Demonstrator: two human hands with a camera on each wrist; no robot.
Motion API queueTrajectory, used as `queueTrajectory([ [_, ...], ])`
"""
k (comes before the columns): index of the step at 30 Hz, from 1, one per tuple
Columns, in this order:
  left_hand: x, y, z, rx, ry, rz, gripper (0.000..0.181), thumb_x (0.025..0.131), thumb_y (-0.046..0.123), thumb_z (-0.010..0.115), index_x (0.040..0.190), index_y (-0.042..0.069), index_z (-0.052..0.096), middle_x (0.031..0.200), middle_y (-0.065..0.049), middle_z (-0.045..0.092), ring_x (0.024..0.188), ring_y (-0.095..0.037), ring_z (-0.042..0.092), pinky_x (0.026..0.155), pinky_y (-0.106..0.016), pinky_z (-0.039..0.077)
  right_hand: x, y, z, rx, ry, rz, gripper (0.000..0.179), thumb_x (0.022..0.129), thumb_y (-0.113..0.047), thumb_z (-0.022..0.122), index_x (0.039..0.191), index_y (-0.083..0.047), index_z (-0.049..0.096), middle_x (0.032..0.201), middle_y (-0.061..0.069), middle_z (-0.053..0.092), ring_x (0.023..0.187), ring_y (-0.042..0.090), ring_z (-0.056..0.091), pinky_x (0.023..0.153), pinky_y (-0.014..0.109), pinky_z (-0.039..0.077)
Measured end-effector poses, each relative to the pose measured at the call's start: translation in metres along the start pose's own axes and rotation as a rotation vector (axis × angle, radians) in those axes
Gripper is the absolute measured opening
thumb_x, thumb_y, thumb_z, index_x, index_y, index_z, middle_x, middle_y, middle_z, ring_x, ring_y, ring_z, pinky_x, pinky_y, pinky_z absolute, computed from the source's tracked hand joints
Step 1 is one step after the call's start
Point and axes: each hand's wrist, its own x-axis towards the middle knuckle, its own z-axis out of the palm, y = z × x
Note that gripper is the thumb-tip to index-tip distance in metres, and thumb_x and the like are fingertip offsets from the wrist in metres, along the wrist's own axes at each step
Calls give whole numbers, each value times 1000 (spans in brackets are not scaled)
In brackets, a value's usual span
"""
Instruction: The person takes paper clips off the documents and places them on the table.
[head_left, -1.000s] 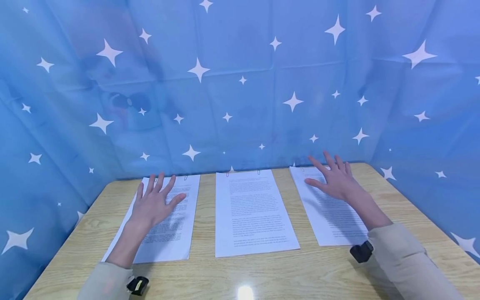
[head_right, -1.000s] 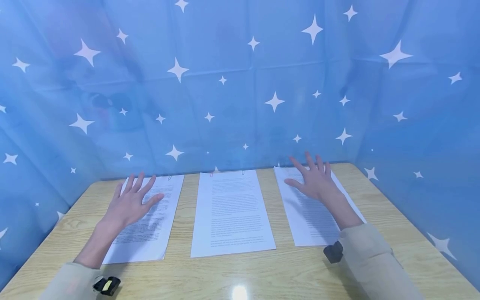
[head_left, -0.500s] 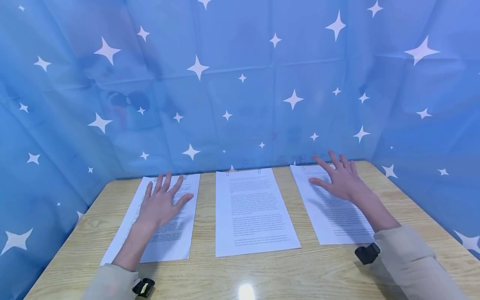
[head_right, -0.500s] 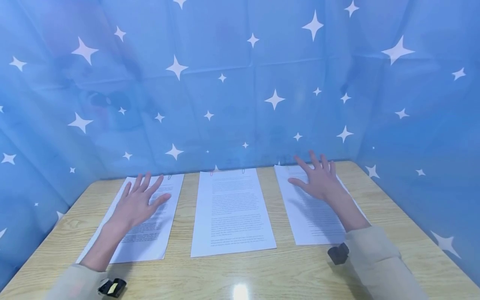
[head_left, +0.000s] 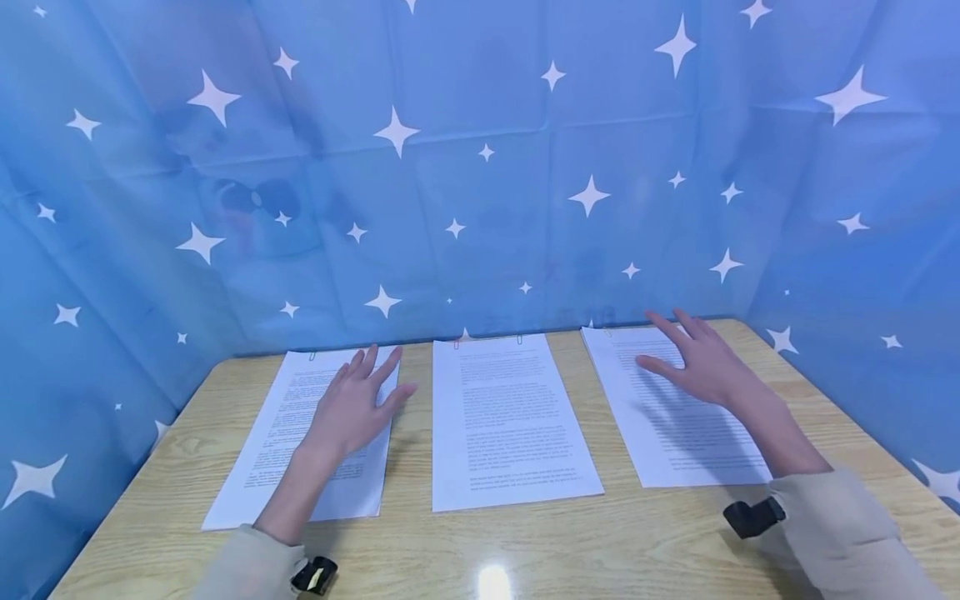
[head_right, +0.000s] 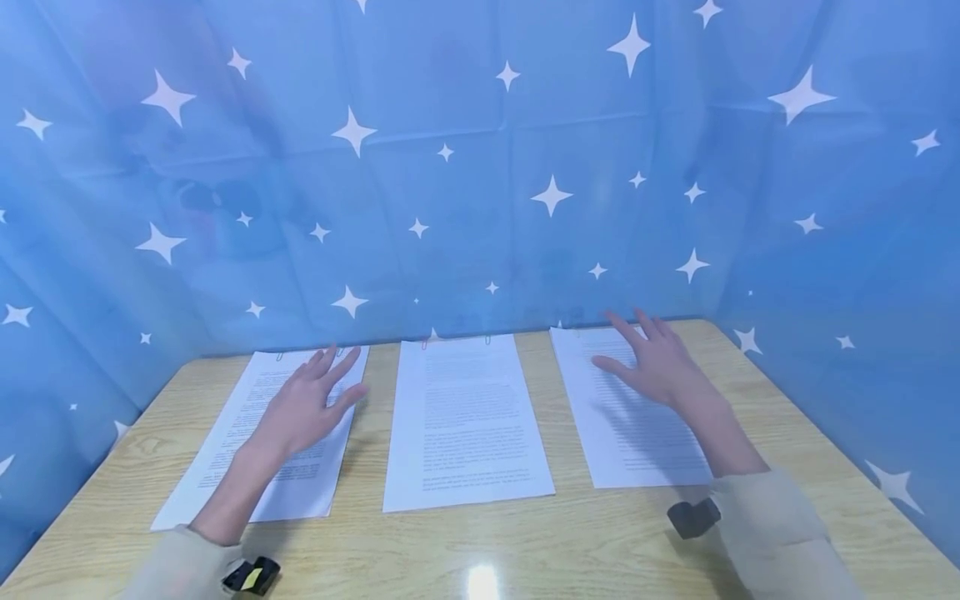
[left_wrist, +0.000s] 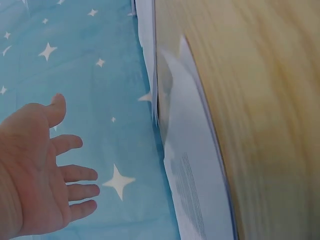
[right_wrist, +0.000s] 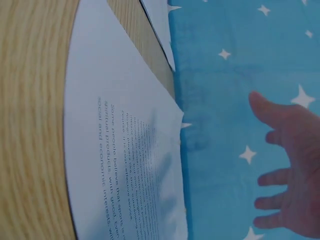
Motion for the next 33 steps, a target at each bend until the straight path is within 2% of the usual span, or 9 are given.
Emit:
queueTrajectory([
  [4, 3, 12, 3, -63, -12, 16, 69, 103, 55, 48, 155, 11, 41, 155, -29, 36, 144, -47, 30, 115, -59, 25, -4, 4, 0, 22, 9, 7, 85, 99, -52, 60, 161, -10, 21, 156, 41, 15, 139, 62, 18, 106, 75, 20],
  [11, 9, 30, 12, -143, -82, 19, 72, 103, 57, 47, 157, 11, 36, 156, -26, 35, 141, -46, 36, 108, -61, 34, -13, 19, 2, 44, -7, 58, 89, 98, -52, 61, 160, -4, 19, 154, 41, 20, 138, 62, 21, 104, 75, 22],
  [16, 13, 44, 18, -173, -91, 15, 74, 102, 57, 48, 156, 9, 37, 154, -24, 41, 138, -43, 43, 104, -59, 40, -18, 31, 0, 78, -17, 85, 94, 98, -51, 61, 159, 3, 13, 154, 40, 22, 138, 61, 21, 105, 73, 23],
  [23, 17, 65, 28, -211, -97, 42, 73, 102, 55, 51, 152, 5, 43, 147, -20, 51, 136, -37, 48, 106, -53, 41, -23, 48, 0, 95, -23, 118, 93, 98, -42, 65, 153, 15, 15, 148, 46, 25, 132, 65, 25, 103, 73, 25],
  [26, 20, 73, 32, -216, -108, 53, 71, 102, 55, 51, 151, 4, 45, 145, -20, 54, 135, -36, 49, 106, -52, 41, -25, 57, 1, 78, -43, 143, 92, 98, -40, 65, 150, 19, 17, 141, 49, 33, 127, 65, 32, 100, 72, 31],
  [33, 25, 87, 38, -272, -167, 49, 69, 102, 54, 51, 151, 5, 45, 146, -19, 52, 137, -36, 47, 108, -53, 39, -29, 74, 1, 89, -124, 225, 89, 97, -35, 66, 143, 26, 20, 128, 52, 41, 117, 65, 43, 94, 69, 39],
])
